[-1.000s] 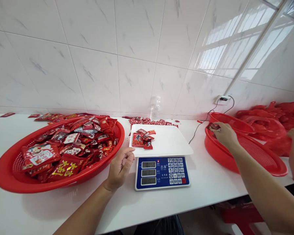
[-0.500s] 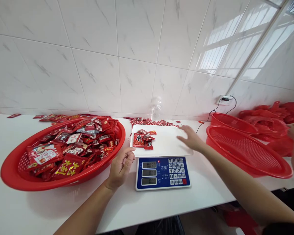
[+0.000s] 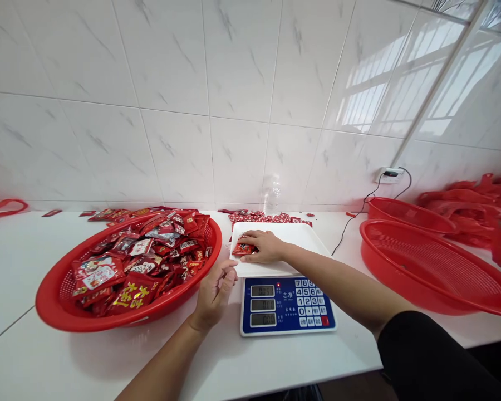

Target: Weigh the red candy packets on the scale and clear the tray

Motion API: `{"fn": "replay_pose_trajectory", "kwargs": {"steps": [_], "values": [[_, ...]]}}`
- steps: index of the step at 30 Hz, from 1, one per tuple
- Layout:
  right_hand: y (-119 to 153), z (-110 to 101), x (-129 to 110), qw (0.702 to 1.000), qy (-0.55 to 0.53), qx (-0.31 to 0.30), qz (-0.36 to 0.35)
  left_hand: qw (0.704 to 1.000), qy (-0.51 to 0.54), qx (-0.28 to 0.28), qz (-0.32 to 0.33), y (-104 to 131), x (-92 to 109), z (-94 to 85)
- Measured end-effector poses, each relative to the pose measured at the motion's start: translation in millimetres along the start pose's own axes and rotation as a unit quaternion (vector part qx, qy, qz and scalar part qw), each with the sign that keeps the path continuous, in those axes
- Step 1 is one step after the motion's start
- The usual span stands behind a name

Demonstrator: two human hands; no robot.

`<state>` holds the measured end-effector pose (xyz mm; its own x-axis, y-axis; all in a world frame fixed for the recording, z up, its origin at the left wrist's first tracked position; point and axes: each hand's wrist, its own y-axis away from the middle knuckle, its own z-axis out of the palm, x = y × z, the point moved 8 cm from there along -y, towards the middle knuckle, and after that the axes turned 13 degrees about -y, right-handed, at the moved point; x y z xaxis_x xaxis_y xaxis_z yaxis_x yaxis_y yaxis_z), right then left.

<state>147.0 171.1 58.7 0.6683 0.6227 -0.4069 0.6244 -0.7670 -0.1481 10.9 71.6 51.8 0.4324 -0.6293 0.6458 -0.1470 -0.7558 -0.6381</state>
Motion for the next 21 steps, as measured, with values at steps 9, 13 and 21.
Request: {"fn": "replay_pose_trajectory", "kwargs": {"steps": [9,13,21], "values": [[11.1,-14.0,9.1,0.994,0.06,0.088,-0.026,1.0,-0.002,-0.021,0.002,0.9,-4.6,5.7],[14.3,-30.7,15.8,0.989,0.069,0.131,-0.003,1.0,-0.008,-0.017,0.002,0.0,-5.5,4.7],[66.8,-95.8,58.1,0.958,0.033,0.268,0.091,1.0,-0.013,-0.02,-0.001,0.5,-5.9,5.6]]}}
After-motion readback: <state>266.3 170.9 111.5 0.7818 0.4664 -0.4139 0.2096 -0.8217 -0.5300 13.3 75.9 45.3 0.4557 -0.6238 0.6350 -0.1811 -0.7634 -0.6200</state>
